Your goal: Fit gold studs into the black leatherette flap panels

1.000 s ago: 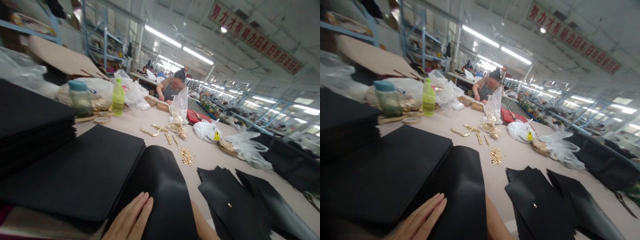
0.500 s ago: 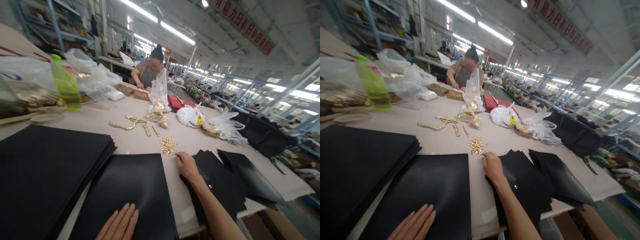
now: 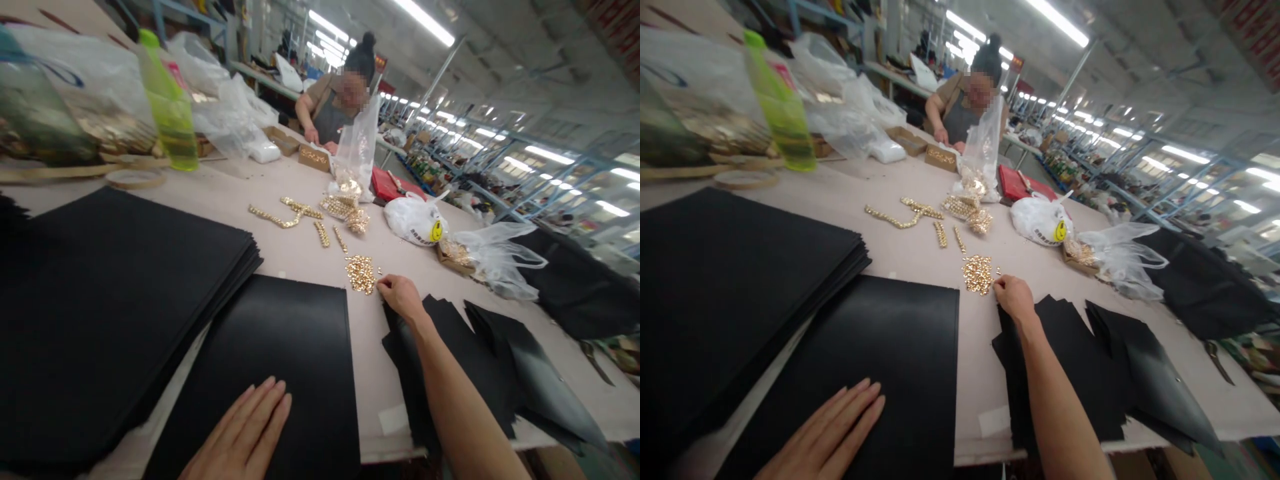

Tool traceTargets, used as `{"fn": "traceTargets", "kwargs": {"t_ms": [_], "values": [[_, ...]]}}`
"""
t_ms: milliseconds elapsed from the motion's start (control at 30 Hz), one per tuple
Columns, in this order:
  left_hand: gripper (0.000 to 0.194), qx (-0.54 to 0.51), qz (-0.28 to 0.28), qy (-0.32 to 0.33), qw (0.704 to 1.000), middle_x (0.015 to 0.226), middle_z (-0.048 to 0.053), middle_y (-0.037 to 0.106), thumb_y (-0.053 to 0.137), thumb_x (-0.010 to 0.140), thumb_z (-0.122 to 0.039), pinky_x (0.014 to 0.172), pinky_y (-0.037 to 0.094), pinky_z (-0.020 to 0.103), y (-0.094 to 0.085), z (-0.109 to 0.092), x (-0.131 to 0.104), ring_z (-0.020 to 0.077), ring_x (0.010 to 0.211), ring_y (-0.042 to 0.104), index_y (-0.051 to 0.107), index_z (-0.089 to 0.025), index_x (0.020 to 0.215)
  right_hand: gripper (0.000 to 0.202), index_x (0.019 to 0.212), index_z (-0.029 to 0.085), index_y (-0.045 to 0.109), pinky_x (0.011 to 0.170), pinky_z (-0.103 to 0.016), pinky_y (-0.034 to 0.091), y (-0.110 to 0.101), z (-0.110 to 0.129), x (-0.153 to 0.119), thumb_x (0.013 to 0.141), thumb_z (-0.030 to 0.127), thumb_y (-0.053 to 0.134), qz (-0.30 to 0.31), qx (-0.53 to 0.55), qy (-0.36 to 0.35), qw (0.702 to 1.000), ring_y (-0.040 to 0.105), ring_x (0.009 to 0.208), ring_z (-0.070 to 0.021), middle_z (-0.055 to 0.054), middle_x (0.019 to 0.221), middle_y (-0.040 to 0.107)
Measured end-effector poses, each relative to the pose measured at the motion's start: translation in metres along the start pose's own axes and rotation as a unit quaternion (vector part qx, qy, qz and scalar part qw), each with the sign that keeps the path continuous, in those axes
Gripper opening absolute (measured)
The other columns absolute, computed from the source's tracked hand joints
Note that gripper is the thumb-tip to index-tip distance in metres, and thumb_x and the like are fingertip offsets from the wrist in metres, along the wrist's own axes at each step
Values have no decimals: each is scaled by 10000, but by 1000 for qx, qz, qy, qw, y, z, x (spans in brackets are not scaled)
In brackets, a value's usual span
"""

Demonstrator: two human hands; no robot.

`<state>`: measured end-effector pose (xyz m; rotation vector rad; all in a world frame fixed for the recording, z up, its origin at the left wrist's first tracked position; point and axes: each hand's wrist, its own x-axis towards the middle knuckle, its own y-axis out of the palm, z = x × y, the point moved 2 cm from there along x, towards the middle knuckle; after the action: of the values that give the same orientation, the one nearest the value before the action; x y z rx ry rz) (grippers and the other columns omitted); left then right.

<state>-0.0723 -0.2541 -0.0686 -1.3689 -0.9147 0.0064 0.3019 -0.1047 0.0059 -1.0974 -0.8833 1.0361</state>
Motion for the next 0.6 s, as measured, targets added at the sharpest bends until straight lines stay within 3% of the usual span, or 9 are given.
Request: {"fn": "traceTargets", "kwargs": {"t_ms": [133,233,333,433,600], "values": [[830,-55,101,-115,987,1500,47,486,560,632,-130,1179,313,391,-31,-17,11,239,1399,387,418,-203,1446,234,883,154,752,735,-314,449,-6,7,-11,830,290,570,-12,17,0,1000,656,755,-222,-99,785,736],[896,-83,153,-135,975,1523,33,454,544,590,-49,1180,319,415,-43,-19,16,231,1424,339,392,-215,1457,307,941,141,719,704,-305,473,-11,37,-47,888,371,524,5,77,-31,997,650,735,-210,-89,794,721],[859,-126,163,-132,970,1511,58,466,552,619,-37,1179,325,445,-43,-15,14,247,1430,333,401,-203,1448,263,908,172,694,681,-273,476,-10,84,-104,900,406,575,109,220,-125,961,634,727,-179,-44,796,700],[784,-154,167,-98,969,1494,121,472,567,667,-69,1165,345,488,-42,-9,12,293,1423,346,421,-158,1432,116,863,208,684,724,-251,461,-2,128,-153,913,266,596,204,260,-208,921,622,762,-147,-8,822,679],[683,-158,153,-87,972,1449,156,510,566,704,-81,1165,351,489,-43,-8,12,305,1397,391,479,-118,1380,110,863,209,665,752,-257,437,10,155,-177,920,163,583,231,205,-259,915,603,797,-146,-3,829,649]]}}
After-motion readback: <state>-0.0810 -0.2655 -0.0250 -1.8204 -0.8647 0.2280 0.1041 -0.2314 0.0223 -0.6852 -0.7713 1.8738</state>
